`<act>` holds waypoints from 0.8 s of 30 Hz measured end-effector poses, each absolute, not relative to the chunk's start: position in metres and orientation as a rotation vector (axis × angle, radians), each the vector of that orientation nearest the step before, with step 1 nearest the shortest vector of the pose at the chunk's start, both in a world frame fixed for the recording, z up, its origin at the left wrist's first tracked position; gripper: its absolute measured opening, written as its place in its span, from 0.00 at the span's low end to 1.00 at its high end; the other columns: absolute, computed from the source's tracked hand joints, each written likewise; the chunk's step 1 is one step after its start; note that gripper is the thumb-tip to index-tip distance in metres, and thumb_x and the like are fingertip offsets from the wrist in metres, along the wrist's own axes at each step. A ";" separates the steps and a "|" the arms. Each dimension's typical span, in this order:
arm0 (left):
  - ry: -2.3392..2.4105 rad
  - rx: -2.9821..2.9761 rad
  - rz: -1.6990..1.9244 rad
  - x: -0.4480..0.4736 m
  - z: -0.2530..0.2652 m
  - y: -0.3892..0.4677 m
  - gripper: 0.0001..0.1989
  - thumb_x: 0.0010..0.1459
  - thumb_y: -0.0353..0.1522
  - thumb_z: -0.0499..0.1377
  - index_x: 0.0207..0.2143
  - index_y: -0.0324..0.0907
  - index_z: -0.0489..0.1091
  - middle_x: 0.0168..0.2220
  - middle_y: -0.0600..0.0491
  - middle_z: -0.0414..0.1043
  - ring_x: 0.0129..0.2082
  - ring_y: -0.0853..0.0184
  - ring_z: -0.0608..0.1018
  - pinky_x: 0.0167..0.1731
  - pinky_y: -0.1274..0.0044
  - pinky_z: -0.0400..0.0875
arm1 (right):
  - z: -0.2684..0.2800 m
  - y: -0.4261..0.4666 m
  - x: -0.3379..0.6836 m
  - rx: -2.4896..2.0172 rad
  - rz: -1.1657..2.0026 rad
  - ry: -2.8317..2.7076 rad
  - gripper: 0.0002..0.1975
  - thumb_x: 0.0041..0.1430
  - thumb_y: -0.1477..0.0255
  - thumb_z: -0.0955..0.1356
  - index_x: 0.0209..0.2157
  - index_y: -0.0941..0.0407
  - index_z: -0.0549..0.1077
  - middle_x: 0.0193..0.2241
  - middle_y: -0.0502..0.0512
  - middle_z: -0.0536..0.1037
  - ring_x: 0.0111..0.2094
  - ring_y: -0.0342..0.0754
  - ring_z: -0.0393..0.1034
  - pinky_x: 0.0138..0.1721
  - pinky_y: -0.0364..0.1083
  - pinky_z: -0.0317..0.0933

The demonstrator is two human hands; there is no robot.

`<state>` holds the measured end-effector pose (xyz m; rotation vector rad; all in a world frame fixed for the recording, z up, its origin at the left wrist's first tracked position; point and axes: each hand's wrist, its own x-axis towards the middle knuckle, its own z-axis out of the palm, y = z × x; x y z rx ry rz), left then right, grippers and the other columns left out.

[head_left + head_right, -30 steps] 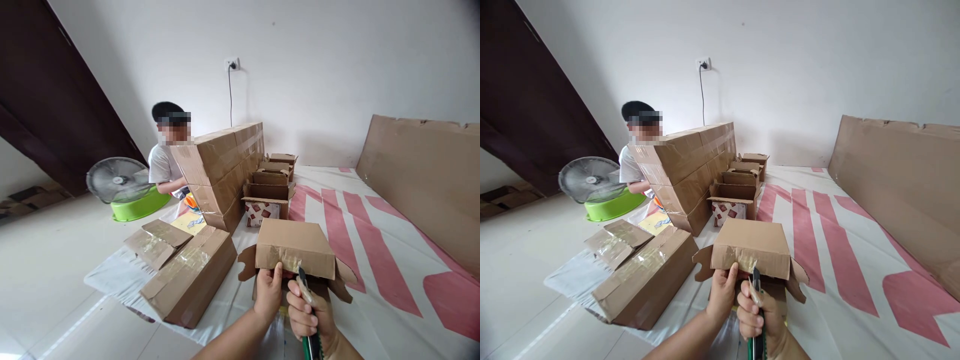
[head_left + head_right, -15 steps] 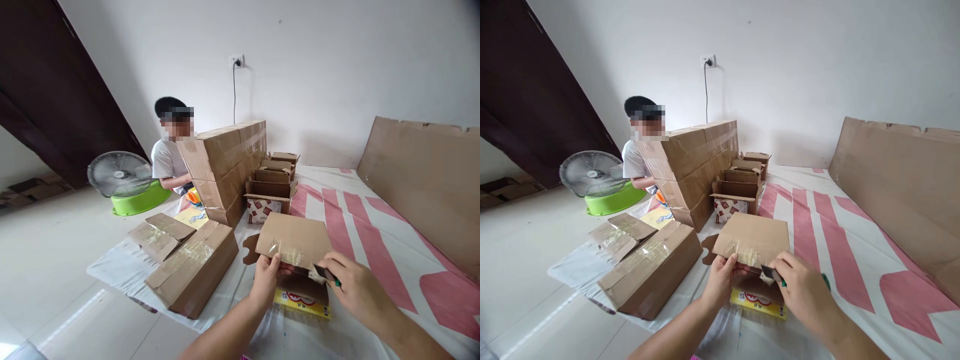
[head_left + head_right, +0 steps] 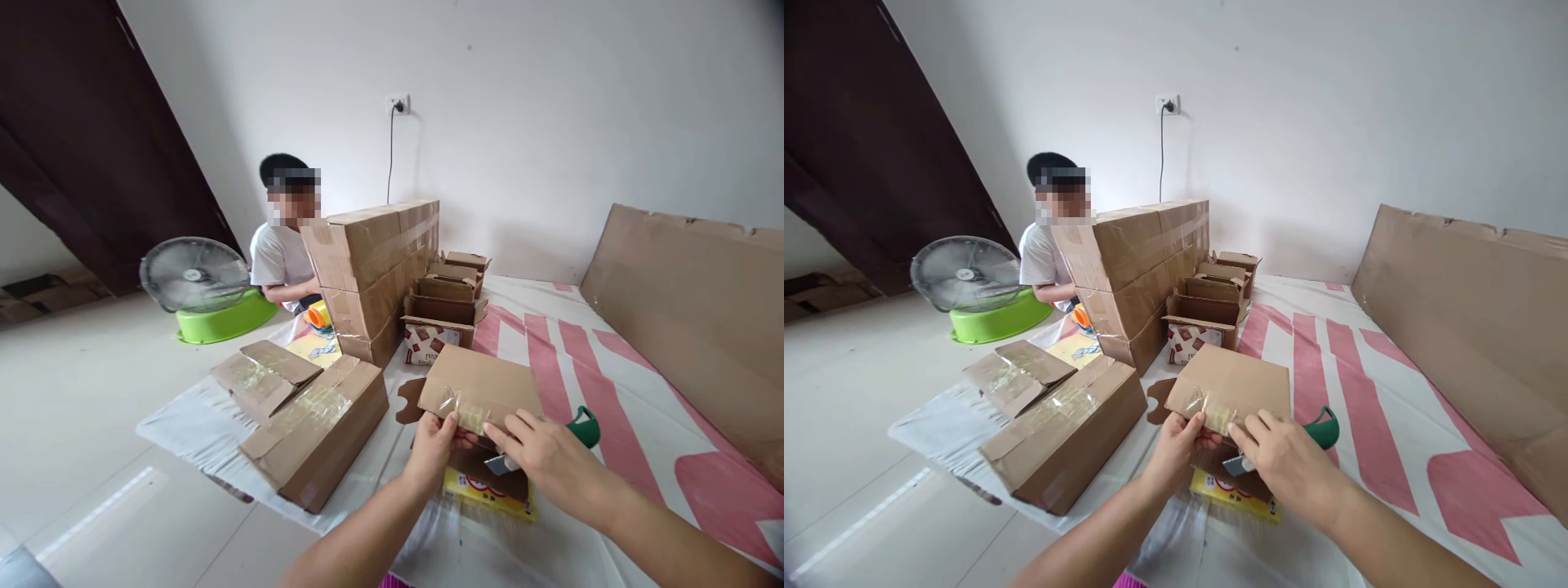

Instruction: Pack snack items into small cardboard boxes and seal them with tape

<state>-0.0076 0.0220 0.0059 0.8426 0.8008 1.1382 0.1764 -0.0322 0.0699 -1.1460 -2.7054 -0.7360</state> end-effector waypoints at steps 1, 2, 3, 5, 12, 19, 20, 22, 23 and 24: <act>0.794 0.850 1.134 -0.008 0.006 0.021 0.24 0.42 0.48 0.69 0.28 0.35 0.70 0.19 0.50 0.74 0.19 0.66 0.77 0.22 0.79 0.71 | 0.069 -0.031 0.176 -1.148 -0.719 -2.715 0.28 0.48 0.88 0.62 0.52 0.59 0.67 0.33 0.55 0.73 0.32 0.50 0.65 0.24 0.46 0.55; 0.782 0.860 1.125 -0.007 0.007 0.020 0.24 0.42 0.48 0.68 0.28 0.35 0.70 0.19 0.50 0.73 0.19 0.67 0.77 0.22 0.79 0.70 | 0.069 -0.030 0.175 -1.160 -0.695 -2.721 0.30 0.48 0.88 0.62 0.54 0.58 0.66 0.33 0.54 0.72 0.32 0.49 0.65 0.24 0.45 0.55; 0.766 0.872 1.110 -0.006 0.007 0.019 0.24 0.42 0.48 0.68 0.28 0.35 0.70 0.19 0.50 0.73 0.19 0.67 0.76 0.22 0.79 0.70 | 0.070 -0.029 0.174 -1.173 -0.659 -2.727 0.31 0.48 0.87 0.63 0.56 0.57 0.65 0.33 0.54 0.72 0.32 0.49 0.65 0.24 0.45 0.55; 0.733 0.893 1.083 -0.004 0.007 0.017 0.24 0.43 0.48 0.68 0.27 0.36 0.70 0.18 0.51 0.72 0.18 0.68 0.75 0.21 0.79 0.70 | 0.075 -0.026 0.173 -1.202 -0.542 -2.730 0.33 0.49 0.87 0.63 0.58 0.55 0.63 0.34 0.53 0.72 0.33 0.48 0.66 0.26 0.44 0.56; 0.762 0.870 1.023 -0.006 0.004 0.020 0.21 0.45 0.47 0.67 0.28 0.38 0.68 0.17 0.53 0.71 0.16 0.69 0.74 0.20 0.79 0.68 | 0.102 -0.014 0.185 -1.297 0.181 -2.618 0.20 0.56 0.83 0.60 0.44 0.51 0.76 0.31 0.50 0.74 0.31 0.42 0.69 0.30 0.41 0.57; 0.791 0.877 0.984 -0.008 0.004 0.025 0.21 0.44 0.46 0.67 0.28 0.37 0.68 0.16 0.52 0.70 0.16 0.69 0.74 0.18 0.80 0.66 | 0.087 -0.006 0.171 -0.875 -0.314 -2.921 0.10 0.59 0.82 0.61 0.34 0.58 0.73 0.28 0.53 0.72 0.30 0.46 0.61 0.28 0.46 0.49; 0.792 0.877 0.983 -0.008 0.004 0.026 0.21 0.44 0.46 0.67 0.27 0.38 0.67 0.16 0.52 0.70 0.15 0.69 0.74 0.18 0.80 0.66 | 0.086 -0.005 0.168 -0.800 -0.406 -2.947 0.10 0.59 0.82 0.61 0.32 0.58 0.72 0.28 0.53 0.72 0.29 0.46 0.60 0.27 0.47 0.48; 0.783 0.883 0.983 -0.009 0.004 0.026 0.21 0.45 0.46 0.67 0.26 0.38 0.67 0.15 0.53 0.70 0.15 0.70 0.73 0.17 0.81 0.66 | 0.083 -0.003 0.163 -0.671 -0.563 -2.971 0.10 0.58 0.82 0.60 0.30 0.59 0.70 0.26 0.53 0.71 0.28 0.47 0.59 0.27 0.47 0.46; 0.774 0.888 0.984 -0.009 0.004 0.026 0.21 0.45 0.46 0.66 0.25 0.38 0.67 0.15 0.53 0.69 0.15 0.70 0.73 0.17 0.81 0.66 | 0.082 -0.002 0.161 -0.634 -0.615 -2.974 0.10 0.58 0.82 0.60 0.30 0.59 0.70 0.26 0.54 0.71 0.28 0.47 0.59 0.27 0.48 0.46; 0.763 0.892 0.992 -0.009 0.004 0.026 0.20 0.45 0.46 0.66 0.25 0.38 0.67 0.15 0.53 0.69 0.14 0.71 0.73 0.17 0.81 0.66 | 0.081 0.000 0.159 -0.622 -0.639 -2.976 0.10 0.58 0.82 0.60 0.30 0.59 0.70 0.27 0.54 0.71 0.29 0.47 0.59 0.27 0.48 0.46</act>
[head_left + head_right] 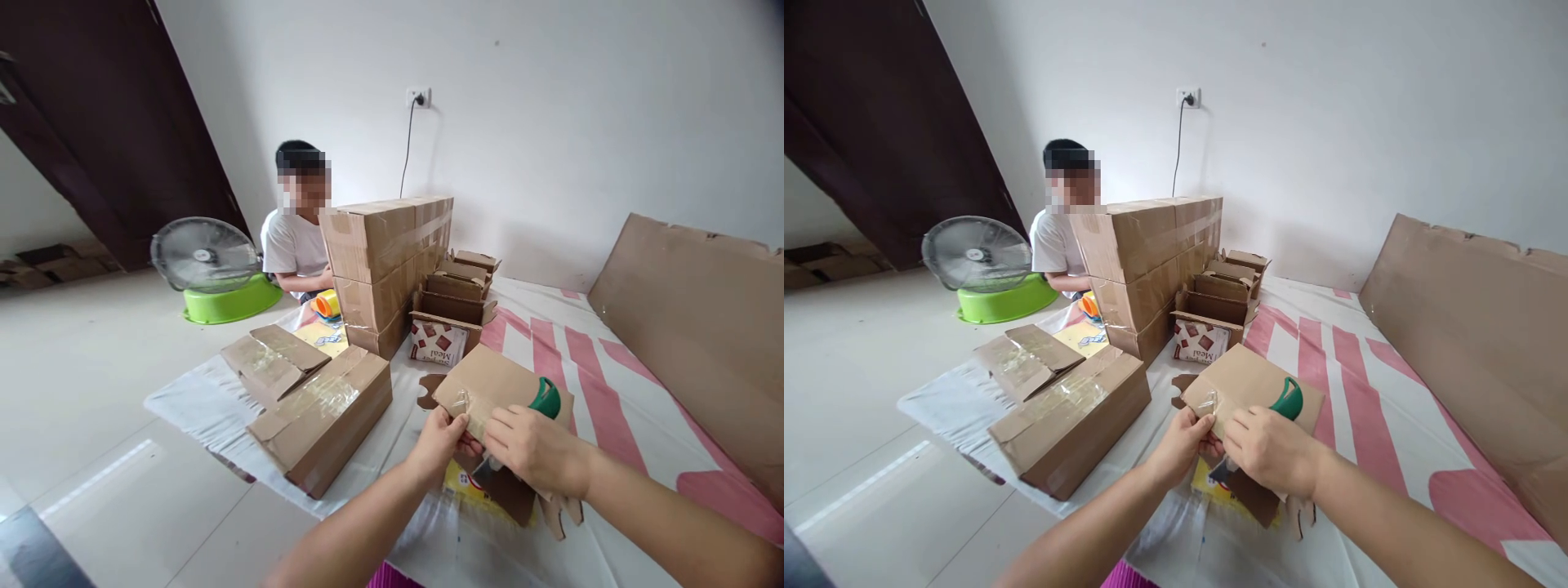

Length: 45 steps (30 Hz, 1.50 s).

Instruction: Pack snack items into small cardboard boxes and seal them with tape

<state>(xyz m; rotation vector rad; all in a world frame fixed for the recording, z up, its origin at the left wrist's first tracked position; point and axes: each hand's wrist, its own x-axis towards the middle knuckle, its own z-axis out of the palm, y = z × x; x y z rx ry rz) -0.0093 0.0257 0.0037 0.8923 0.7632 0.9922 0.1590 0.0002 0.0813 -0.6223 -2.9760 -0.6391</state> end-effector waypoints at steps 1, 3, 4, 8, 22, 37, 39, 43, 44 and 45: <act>0.749 0.903 0.998 -0.009 0.004 0.025 0.20 0.45 0.46 0.66 0.24 0.38 0.67 0.15 0.53 0.69 0.14 0.71 0.72 0.17 0.82 0.66 | 0.080 0.003 0.158 -0.637 -0.635 -2.976 0.09 0.58 0.82 0.60 0.31 0.59 0.70 0.27 0.54 0.71 0.29 0.47 0.60 0.27 0.47 0.47; 0.710 0.940 0.973 -0.007 0.004 0.021 0.20 0.45 0.45 0.67 0.23 0.38 0.68 0.15 0.53 0.70 0.14 0.71 0.73 0.18 0.81 0.67 | 0.079 0.009 0.156 -0.776 -0.548 -2.947 0.07 0.58 0.81 0.61 0.32 0.59 0.70 0.30 0.55 0.72 0.31 0.48 0.62 0.29 0.47 0.50; 0.686 0.960 0.946 -0.006 0.004 0.019 0.20 0.45 0.45 0.67 0.23 0.38 0.68 0.16 0.52 0.70 0.15 0.70 0.73 0.18 0.80 0.68 | 0.080 0.014 0.156 -0.902 -0.472 -2.907 0.06 0.58 0.80 0.62 0.33 0.59 0.70 0.31 0.55 0.72 0.33 0.48 0.63 0.30 0.47 0.51; 0.660 0.958 0.873 -0.002 0.002 0.015 0.22 0.45 0.47 0.66 0.27 0.38 0.68 0.16 0.51 0.72 0.16 0.67 0.75 0.18 0.79 0.69 | 0.096 0.029 0.160 -1.435 -0.057 -2.617 0.04 0.60 0.76 0.63 0.32 0.57 0.69 0.32 0.54 0.72 0.33 0.47 0.65 0.33 0.45 0.55; 0.749 0.795 0.959 -0.006 0.002 0.027 0.20 0.46 0.45 0.64 0.30 0.38 0.63 0.18 0.53 0.71 0.17 0.71 0.74 0.20 0.81 0.67 | 0.090 -0.034 0.180 -1.317 -0.059 -2.608 0.19 0.50 0.82 0.67 0.44 0.52 0.73 0.29 0.49 0.75 0.31 0.47 0.67 0.30 0.45 0.54; 0.719 0.713 1.004 0.001 0.005 0.017 0.24 0.50 0.43 0.61 0.42 0.40 0.58 0.23 0.55 0.72 0.17 0.69 0.76 0.19 0.80 0.71 | 0.078 -0.026 0.162 -0.788 -0.762 -2.771 0.10 0.57 0.82 0.61 0.34 0.59 0.72 0.26 0.56 0.73 0.28 0.48 0.62 0.27 0.48 0.50; 0.709 0.732 1.002 0.001 0.006 0.016 0.23 0.50 0.43 0.62 0.42 0.40 0.59 0.24 0.54 0.73 0.17 0.70 0.76 0.19 0.80 0.71 | 0.078 -0.025 0.157 -0.748 -0.834 -2.811 0.09 0.57 0.82 0.61 0.29 0.58 0.71 0.25 0.55 0.71 0.27 0.48 0.61 0.26 0.48 0.48; 0.693 0.737 0.985 0.001 0.006 0.015 0.24 0.49 0.43 0.62 0.42 0.39 0.60 0.23 0.55 0.72 0.17 0.71 0.75 0.19 0.81 0.70 | 0.079 -0.020 0.151 -0.625 -0.936 -2.885 0.11 0.57 0.82 0.61 0.26 0.58 0.70 0.22 0.54 0.70 0.25 0.48 0.60 0.26 0.49 0.46; 0.691 0.732 0.980 0.001 0.006 0.014 0.24 0.49 0.43 0.63 0.42 0.39 0.60 0.22 0.56 0.71 0.16 0.71 0.74 0.19 0.81 0.69 | 0.079 -0.018 0.151 -0.588 -0.954 -2.899 0.10 0.57 0.82 0.61 0.26 0.58 0.70 0.23 0.55 0.70 0.26 0.48 0.60 0.26 0.49 0.46; 0.687 0.729 0.975 0.001 0.005 0.015 0.24 0.49 0.44 0.63 0.42 0.39 0.60 0.22 0.56 0.71 0.16 0.72 0.73 0.18 0.82 0.68 | 0.078 -0.016 0.152 -0.560 -0.960 -2.914 0.10 0.57 0.82 0.61 0.27 0.59 0.70 0.23 0.55 0.70 0.26 0.48 0.61 0.26 0.49 0.47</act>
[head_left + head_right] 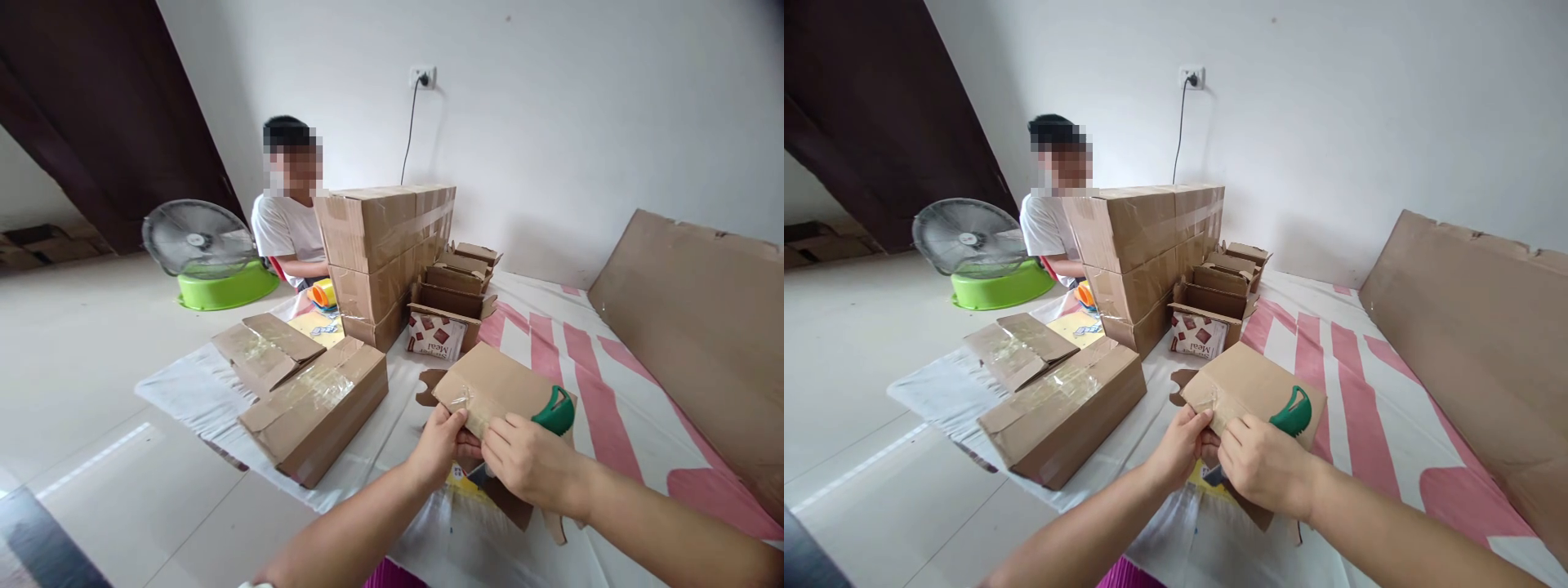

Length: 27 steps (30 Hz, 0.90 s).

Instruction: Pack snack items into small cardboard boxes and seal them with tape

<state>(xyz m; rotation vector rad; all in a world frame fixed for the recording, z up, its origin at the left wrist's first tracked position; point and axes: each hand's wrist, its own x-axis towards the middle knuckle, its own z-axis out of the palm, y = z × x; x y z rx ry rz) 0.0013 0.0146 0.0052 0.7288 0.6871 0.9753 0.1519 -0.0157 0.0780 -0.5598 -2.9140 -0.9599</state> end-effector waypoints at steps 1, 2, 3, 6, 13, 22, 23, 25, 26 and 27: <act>0.684 0.730 0.973 0.001 0.004 0.015 0.25 0.49 0.44 0.63 0.42 0.39 0.60 0.22 0.56 0.71 0.16 0.73 0.73 0.18 0.82 0.67 | 0.077 -0.013 0.153 -0.550 -0.944 -2.929 0.10 0.58 0.82 0.61 0.28 0.59 0.70 0.24 0.55 0.71 0.26 0.48 0.61 0.26 0.49 0.47; 0.678 0.740 0.976 0.001 0.004 0.015 0.25 0.49 0.45 0.64 0.41 0.39 0.61 0.23 0.55 0.72 0.16 0.73 0.73 0.18 0.83 0.67 | 0.076 -0.010 0.155 -0.567 -0.903 -2.941 0.09 0.58 0.82 0.61 0.29 0.59 0.70 0.25 0.55 0.71 0.27 0.48 0.61 0.27 0.48 0.48; 0.668 0.756 0.989 0.001 0.003 0.015 0.25 0.49 0.45 0.64 0.41 0.39 0.61 0.24 0.55 0.73 0.17 0.73 0.74 0.19 0.83 0.67 | 0.075 -0.008 0.157 -0.618 -0.832 -2.951 0.08 0.58 0.81 0.61 0.30 0.59 0.70 0.26 0.56 0.72 0.28 0.48 0.62 0.27 0.48 0.49; 0.632 0.818 1.022 -0.001 0.002 0.016 0.28 0.49 0.46 0.65 0.44 0.40 0.60 0.28 0.53 0.75 0.21 0.70 0.77 0.20 0.82 0.68 | 0.077 -0.002 0.159 -0.962 -0.477 -2.921 0.04 0.56 0.78 0.63 0.31 0.58 0.69 0.29 0.56 0.73 0.31 0.49 0.64 0.30 0.48 0.52; 0.625 0.882 0.959 -0.003 0.006 0.018 0.26 0.51 0.49 0.63 0.42 0.41 0.59 0.27 0.52 0.76 0.23 0.65 0.80 0.19 0.81 0.68 | 0.096 0.000 0.143 -1.614 0.074 -2.644 0.03 0.56 0.76 0.62 0.32 0.57 0.67 0.31 0.54 0.75 0.34 0.48 0.69 0.34 0.45 0.54; 0.644 0.853 0.962 -0.002 0.010 0.015 0.28 0.50 0.48 0.63 0.44 0.41 0.59 0.25 0.54 0.74 0.21 0.64 0.79 0.21 0.78 0.70 | 0.104 0.002 0.154 -1.724 0.337 -2.410 0.08 0.62 0.70 0.61 0.28 0.55 0.65 0.28 0.51 0.73 0.29 0.45 0.67 0.30 0.43 0.52; 0.658 0.850 0.966 -0.002 0.010 0.015 0.28 0.50 0.48 0.63 0.44 0.41 0.59 0.24 0.54 0.74 0.22 0.64 0.79 0.22 0.78 0.71 | 0.107 0.002 0.156 -1.670 0.425 -2.423 0.10 0.63 0.68 0.61 0.28 0.55 0.65 0.27 0.50 0.73 0.29 0.45 0.66 0.29 0.43 0.53; 0.679 0.842 0.977 -0.002 0.009 0.014 0.28 0.49 0.49 0.63 0.44 0.41 0.58 0.24 0.54 0.74 0.22 0.64 0.79 0.21 0.77 0.71 | 0.111 0.000 0.158 -1.609 0.515 -2.455 0.11 0.62 0.65 0.63 0.28 0.55 0.66 0.28 0.49 0.73 0.29 0.44 0.66 0.30 0.42 0.54; 0.683 0.838 0.984 -0.002 0.009 0.013 0.29 0.49 0.49 0.63 0.43 0.41 0.58 0.25 0.54 0.75 0.22 0.64 0.79 0.21 0.78 0.70 | 0.112 -0.002 0.157 -1.612 0.488 -2.469 0.10 0.60 0.65 0.65 0.29 0.55 0.66 0.28 0.49 0.73 0.29 0.44 0.66 0.30 0.43 0.55; 0.681 0.837 0.990 -0.001 0.009 0.013 0.29 0.49 0.49 0.64 0.43 0.41 0.58 0.25 0.53 0.75 0.22 0.64 0.79 0.20 0.78 0.70 | 0.111 -0.004 0.156 -1.620 0.418 -2.488 0.08 0.58 0.66 0.67 0.30 0.55 0.67 0.30 0.50 0.73 0.31 0.45 0.67 0.30 0.43 0.55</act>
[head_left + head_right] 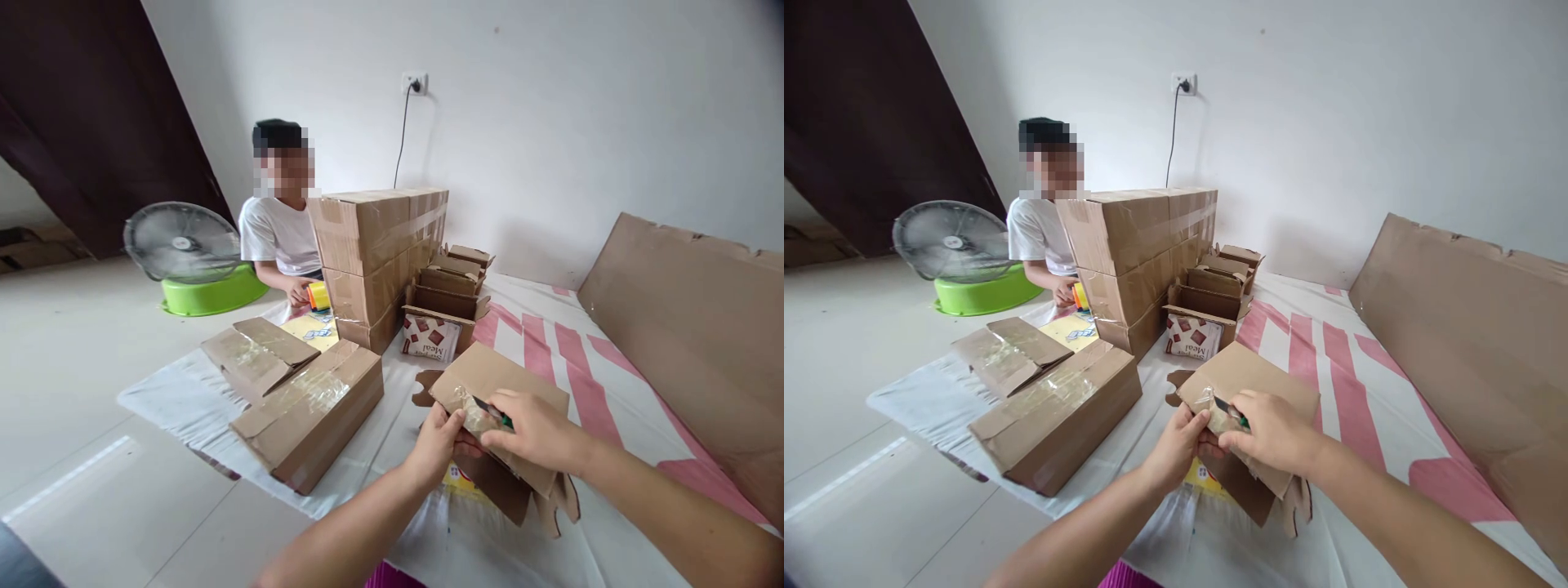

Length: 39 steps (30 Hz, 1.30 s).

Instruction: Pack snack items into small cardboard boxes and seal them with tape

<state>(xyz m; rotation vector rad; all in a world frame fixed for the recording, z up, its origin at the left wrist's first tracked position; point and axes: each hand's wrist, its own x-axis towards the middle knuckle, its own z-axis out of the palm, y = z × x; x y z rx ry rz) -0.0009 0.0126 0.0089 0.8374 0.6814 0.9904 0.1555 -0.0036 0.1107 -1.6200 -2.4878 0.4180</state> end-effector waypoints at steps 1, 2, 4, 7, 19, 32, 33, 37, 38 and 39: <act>0.676 0.840 0.995 0.000 0.009 0.012 0.29 0.48 0.50 0.64 0.42 0.41 0.58 0.26 0.53 0.76 0.22 0.64 0.79 0.20 0.79 0.69 | 0.109 -0.005 0.153 -1.628 0.323 -2.506 0.07 0.57 0.67 0.68 0.31 0.55 0.68 0.31 0.50 0.73 0.32 0.46 0.68 0.31 0.43 0.55; 0.669 0.846 0.999 0.000 0.009 0.012 0.29 0.48 0.50 0.64 0.42 0.41 0.58 0.27 0.52 0.76 0.22 0.64 0.80 0.20 0.79 0.69 | 0.106 -0.006 0.151 -1.630 0.227 -2.521 0.05 0.57 0.69 0.68 0.32 0.55 0.69 0.32 0.51 0.74 0.34 0.47 0.69 0.32 0.43 0.55; 0.653 0.860 1.002 0.002 0.010 0.011 0.29 0.48 0.50 0.64 0.42 0.41 0.58 0.27 0.52 0.76 0.22 0.64 0.80 0.19 0.80 0.69 | 0.100 -0.008 0.147 -1.642 0.083 -2.542 0.03 0.60 0.72 0.65 0.33 0.56 0.69 0.32 0.52 0.75 0.36 0.48 0.70 0.33 0.44 0.55; 0.647 0.855 1.008 0.003 0.011 0.010 0.31 0.46 0.51 0.65 0.42 0.40 0.59 0.26 0.52 0.76 0.22 0.64 0.79 0.20 0.79 0.70 | 0.095 -0.007 0.144 -1.757 -0.029 -2.544 0.03 0.61 0.75 0.63 0.33 0.57 0.68 0.31 0.55 0.76 0.34 0.50 0.73 0.31 0.45 0.54; 0.757 0.772 1.062 0.002 0.001 0.005 0.31 0.47 0.47 0.66 0.45 0.40 0.58 0.28 0.52 0.75 0.27 0.61 0.81 0.21 0.78 0.72 | 0.101 0.022 0.187 -2.137 -0.214 -2.056 0.06 0.63 0.71 0.59 0.35 0.55 0.66 0.29 0.59 0.79 0.29 0.52 0.73 0.26 0.45 0.49; 0.608 0.637 1.296 -0.008 0.076 0.062 0.18 0.55 0.44 0.61 0.35 0.41 0.59 0.36 0.48 0.72 0.37 0.57 0.82 0.37 0.70 0.75 | 0.092 -0.003 0.271 -1.839 0.187 -1.448 0.11 0.53 0.66 0.62 0.39 0.51 0.68 0.41 0.54 0.79 0.33 0.49 0.75 0.41 0.49 0.64; 0.641 0.648 1.292 -0.007 0.081 0.072 0.18 0.55 0.44 0.61 0.36 0.41 0.60 0.41 0.45 0.72 0.41 0.55 0.81 0.41 0.68 0.75 | 0.089 -0.006 0.275 -1.829 0.213 -1.435 0.09 0.54 0.66 0.62 0.37 0.51 0.68 0.38 0.54 0.79 0.32 0.49 0.75 0.40 0.49 0.64; 0.876 1.053 1.417 -0.008 0.088 0.093 0.15 0.52 0.37 0.64 0.39 0.41 0.66 0.50 0.43 0.68 0.53 0.55 0.72 0.53 0.65 0.67 | 0.066 -0.017 0.288 -1.831 0.318 -1.400 0.12 0.55 0.59 0.61 0.34 0.52 0.67 0.27 0.51 0.75 0.26 0.48 0.71 0.33 0.48 0.64; 0.890 1.223 1.510 -0.008 0.087 0.090 0.14 0.51 0.35 0.64 0.39 0.42 0.68 0.51 0.44 0.68 0.55 0.56 0.70 0.55 0.66 0.63 | 0.057 -0.020 0.289 -1.846 0.364 -1.380 0.14 0.55 0.56 0.62 0.34 0.52 0.67 0.24 0.49 0.73 0.24 0.47 0.69 0.30 0.47 0.63; 0.868 1.393 1.598 -0.008 0.085 0.083 0.12 0.51 0.34 0.64 0.39 0.42 0.69 0.51 0.45 0.68 0.56 0.56 0.68 0.57 0.66 0.61 | 0.049 -0.024 0.289 -1.850 0.429 -1.348 0.16 0.55 0.54 0.62 0.33 0.52 0.66 0.20 0.47 0.70 0.21 0.46 0.66 0.27 0.46 0.61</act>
